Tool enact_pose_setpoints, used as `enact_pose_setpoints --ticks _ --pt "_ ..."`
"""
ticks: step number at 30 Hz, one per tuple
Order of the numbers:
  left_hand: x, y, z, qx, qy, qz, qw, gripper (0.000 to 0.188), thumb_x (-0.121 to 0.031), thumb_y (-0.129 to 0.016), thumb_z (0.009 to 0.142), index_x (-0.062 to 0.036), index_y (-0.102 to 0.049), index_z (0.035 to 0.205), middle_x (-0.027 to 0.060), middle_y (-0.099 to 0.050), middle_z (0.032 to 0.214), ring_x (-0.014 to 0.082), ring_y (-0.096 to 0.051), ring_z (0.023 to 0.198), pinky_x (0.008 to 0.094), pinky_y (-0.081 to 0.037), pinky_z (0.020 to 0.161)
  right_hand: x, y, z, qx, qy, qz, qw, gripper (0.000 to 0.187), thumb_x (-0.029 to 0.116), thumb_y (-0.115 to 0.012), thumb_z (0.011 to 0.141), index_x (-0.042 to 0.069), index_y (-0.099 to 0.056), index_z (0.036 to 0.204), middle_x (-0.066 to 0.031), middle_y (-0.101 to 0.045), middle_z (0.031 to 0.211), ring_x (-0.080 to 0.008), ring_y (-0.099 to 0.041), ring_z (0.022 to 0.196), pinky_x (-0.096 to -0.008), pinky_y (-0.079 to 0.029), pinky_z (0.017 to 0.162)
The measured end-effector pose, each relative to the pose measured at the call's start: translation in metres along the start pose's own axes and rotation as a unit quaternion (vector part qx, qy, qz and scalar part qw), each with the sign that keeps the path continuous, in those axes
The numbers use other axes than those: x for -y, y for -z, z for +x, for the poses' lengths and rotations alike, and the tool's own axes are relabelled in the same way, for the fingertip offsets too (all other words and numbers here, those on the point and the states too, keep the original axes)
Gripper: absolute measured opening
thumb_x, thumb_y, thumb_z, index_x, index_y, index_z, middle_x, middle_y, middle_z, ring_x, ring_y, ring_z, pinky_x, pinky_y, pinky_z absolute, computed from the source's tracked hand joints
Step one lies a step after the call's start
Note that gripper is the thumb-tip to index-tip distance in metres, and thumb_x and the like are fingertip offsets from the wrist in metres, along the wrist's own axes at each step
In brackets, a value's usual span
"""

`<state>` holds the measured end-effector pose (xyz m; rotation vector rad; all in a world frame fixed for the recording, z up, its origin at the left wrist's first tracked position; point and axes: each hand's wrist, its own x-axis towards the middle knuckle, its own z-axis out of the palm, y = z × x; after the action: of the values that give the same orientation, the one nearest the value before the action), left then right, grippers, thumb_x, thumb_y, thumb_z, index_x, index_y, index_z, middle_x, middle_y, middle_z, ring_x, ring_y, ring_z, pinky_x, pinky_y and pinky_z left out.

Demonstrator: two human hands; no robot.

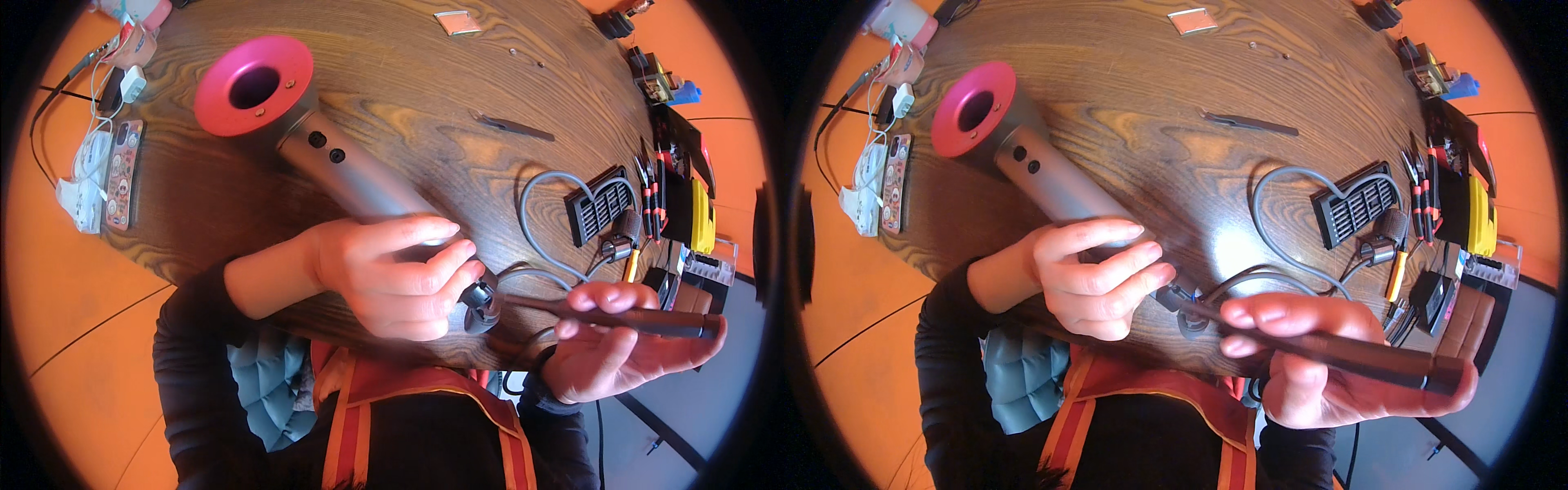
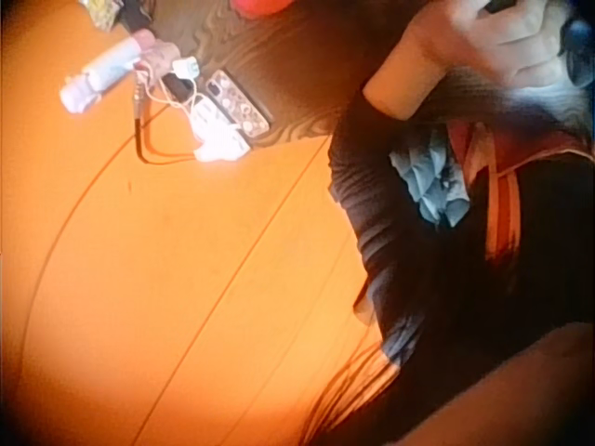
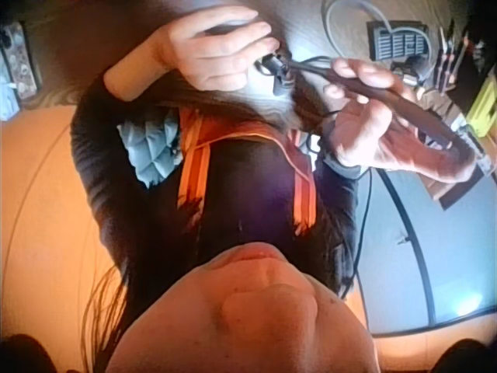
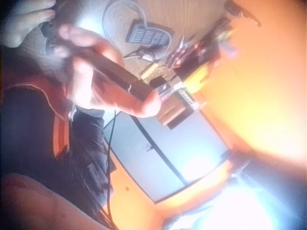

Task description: The person assembles a hair dryer by attaching the power cord, inserting screws into the body, and securing the cord with a metal clamp. The person then wraps the cord around the handle.

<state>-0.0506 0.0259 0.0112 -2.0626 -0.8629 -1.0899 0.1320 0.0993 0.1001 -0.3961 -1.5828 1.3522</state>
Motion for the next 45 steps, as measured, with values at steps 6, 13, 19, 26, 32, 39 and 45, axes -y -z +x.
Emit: enact_pose_setpoints --ticks 6,13,19,26,32,39,45 --pt "0.000 0.000 0.001 0.008 0.000 0.011 1.000 0.024 -0.010 -0.054 0.076 -0.0125 -0.041 0.056 0.0096 -0.068 0.085 0.0191 -0.065 0.084 0.0360 -0.057 0.065 -0.003 0.001 0.000 0.030 0.007 -0.015 0.999 0.081 0.003 -0.053 0.091 0.041 0.000 0.138 -0.0247 -0.060 0.087 -0.0299 -0.066 0.064 -0.0335 -0.056 0.047" --pt "0.000 0.003 0.002 0.028 0.009 0.006 1.000 0.016 -0.007 -0.060 0.073 -0.0081 -0.050 0.061 0.0053 -0.065 0.081 0.0184 -0.063 0.084 0.0353 -0.056 0.070 -0.019 0.003 0.004 0.062 0.060 0.060 0.995 0.087 -0.010 -0.050 0.085 0.035 0.000 0.140 -0.0332 -0.060 0.083 -0.0324 -0.064 0.060 -0.0361 -0.055 0.049" --pt "0.002 0.000 0.001 0.016 -0.006 0.014 1.000 0.020 -0.007 -0.054 0.075 -0.0118 -0.044 0.058 0.0077 -0.068 0.084 0.0185 -0.065 0.083 0.0357 -0.056 0.067 -0.016 0.003 0.002 0.091 0.056 0.021 0.994 0.083 -0.004 -0.051 0.087 0.034 0.000 0.140 -0.0293 -0.059 0.084 -0.0298 -0.064 0.060 -0.0345 -0.054 0.049" --pt "-0.001 0.002 0.002 0.025 0.012 0.006 1.000 0.018 -0.007 -0.056 0.074 -0.0108 -0.046 0.060 0.0072 -0.067 0.083 0.0184 -0.064 0.084 0.0355 -0.056 0.069 -0.015 0.007 0.005 0.103 0.042 -0.077 0.991 0.082 -0.004 -0.051 0.087 0.031 -0.001 0.141 -0.0286 -0.059 0.084 -0.0318 -0.064 0.064 -0.0403 -0.055 0.056" --pt "-0.003 0.003 0.003 0.038 0.031 -0.011 0.999 0.016 -0.007 -0.061 0.072 -0.0086 -0.049 0.061 0.0056 -0.064 0.082 0.0183 -0.062 0.085 0.0350 -0.056 0.071 -0.019 0.009 0.006 0.124 0.039 -0.109 0.986 0.080 -0.003 -0.051 0.087 0.029 -0.001 0.141 -0.0281 -0.059 0.085 -0.0334 -0.064 0.067 -0.0452 -0.056 0.062" --pt "-0.003 0.003 0.002 0.049 0.038 -0.015 0.998 0.015 -0.006 -0.061 0.071 -0.0084 -0.050 0.062 0.0060 -0.063 0.082 0.0186 -0.062 0.085 0.0353 -0.056 0.071 -0.014 0.018 0.028 0.258 0.084 -0.101 0.957 0.085 -0.001 -0.065 0.079 0.028 -0.010 0.137 -0.0220 -0.058 0.082 -0.0298 -0.061 0.063 -0.0415 -0.054 0.058" --pt "-0.004 0.003 0.001 0.061 0.034 -0.010 0.998 0.020 -0.009 -0.057 0.074 -0.0106 -0.044 0.059 0.0089 -0.067 0.087 0.0200 -0.063 0.088 0.0365 -0.056 0.070 -0.019 0.020 0.024 0.236 0.035 -0.102 0.966 0.083 0.000 -0.068 0.077 0.026 -0.014 0.134 -0.0205 -0.059 0.082 -0.0284 -0.060 0.063 -0.0395 -0.054 0.057"
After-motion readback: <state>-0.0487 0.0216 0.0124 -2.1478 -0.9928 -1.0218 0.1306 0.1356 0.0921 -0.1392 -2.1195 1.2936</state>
